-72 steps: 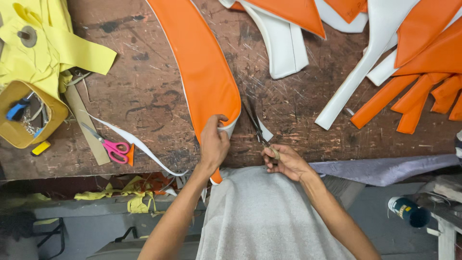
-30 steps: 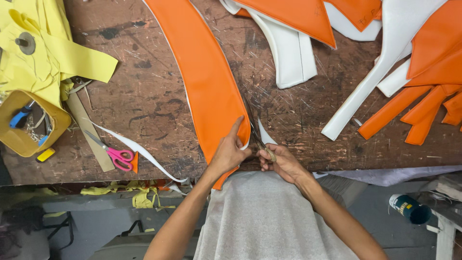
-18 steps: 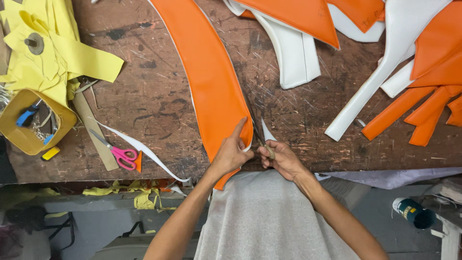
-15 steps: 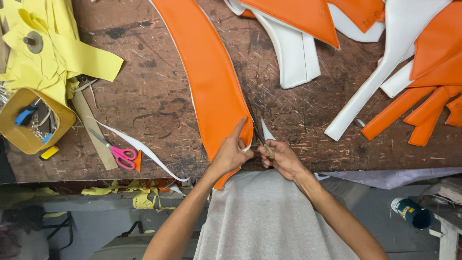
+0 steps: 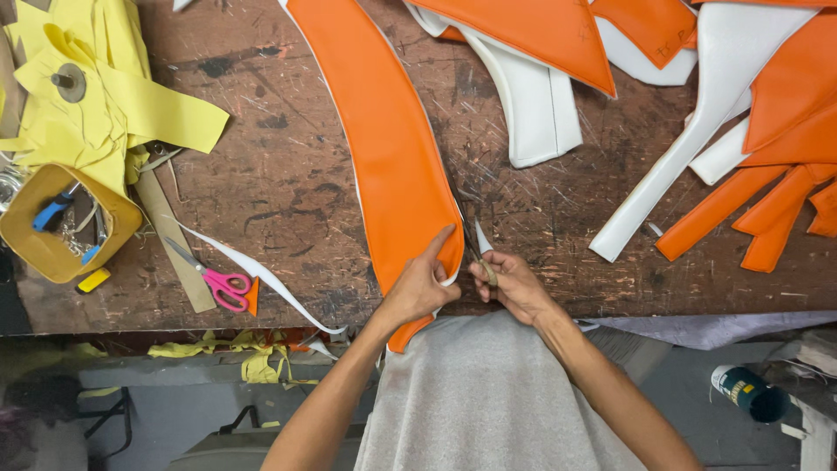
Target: The person cuts multiple orange and white fabric pieces using large shears on a wooden workbench, following the existing outlines of the material.
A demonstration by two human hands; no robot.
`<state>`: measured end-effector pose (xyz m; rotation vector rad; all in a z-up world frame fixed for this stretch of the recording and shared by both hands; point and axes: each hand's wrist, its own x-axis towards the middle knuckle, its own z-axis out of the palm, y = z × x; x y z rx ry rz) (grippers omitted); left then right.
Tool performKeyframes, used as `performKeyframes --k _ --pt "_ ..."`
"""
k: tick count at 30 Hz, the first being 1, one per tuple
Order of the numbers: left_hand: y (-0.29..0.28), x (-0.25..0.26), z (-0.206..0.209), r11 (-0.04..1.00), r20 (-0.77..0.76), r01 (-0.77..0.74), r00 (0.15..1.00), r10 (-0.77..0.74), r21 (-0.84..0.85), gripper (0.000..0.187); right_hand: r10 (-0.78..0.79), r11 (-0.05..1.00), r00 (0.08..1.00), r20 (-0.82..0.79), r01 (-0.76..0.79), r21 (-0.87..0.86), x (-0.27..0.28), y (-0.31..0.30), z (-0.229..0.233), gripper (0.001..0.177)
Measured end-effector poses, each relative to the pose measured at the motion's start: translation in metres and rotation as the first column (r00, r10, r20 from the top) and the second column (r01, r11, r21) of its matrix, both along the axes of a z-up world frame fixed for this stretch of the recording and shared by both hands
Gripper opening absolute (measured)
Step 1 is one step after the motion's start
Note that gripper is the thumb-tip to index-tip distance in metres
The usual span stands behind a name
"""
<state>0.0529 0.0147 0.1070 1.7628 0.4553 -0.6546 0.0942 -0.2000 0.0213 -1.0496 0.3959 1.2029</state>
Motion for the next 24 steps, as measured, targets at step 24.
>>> performKeyframes --k 24 --pt "0.010 -0.004 0.000 0.983 0.006 0.076 0.997 -0.076 -0.169 0.102 -0.035 0.999 0.999 0.026 0.034 0.032 0.031 0.018 -0.005 0.026"
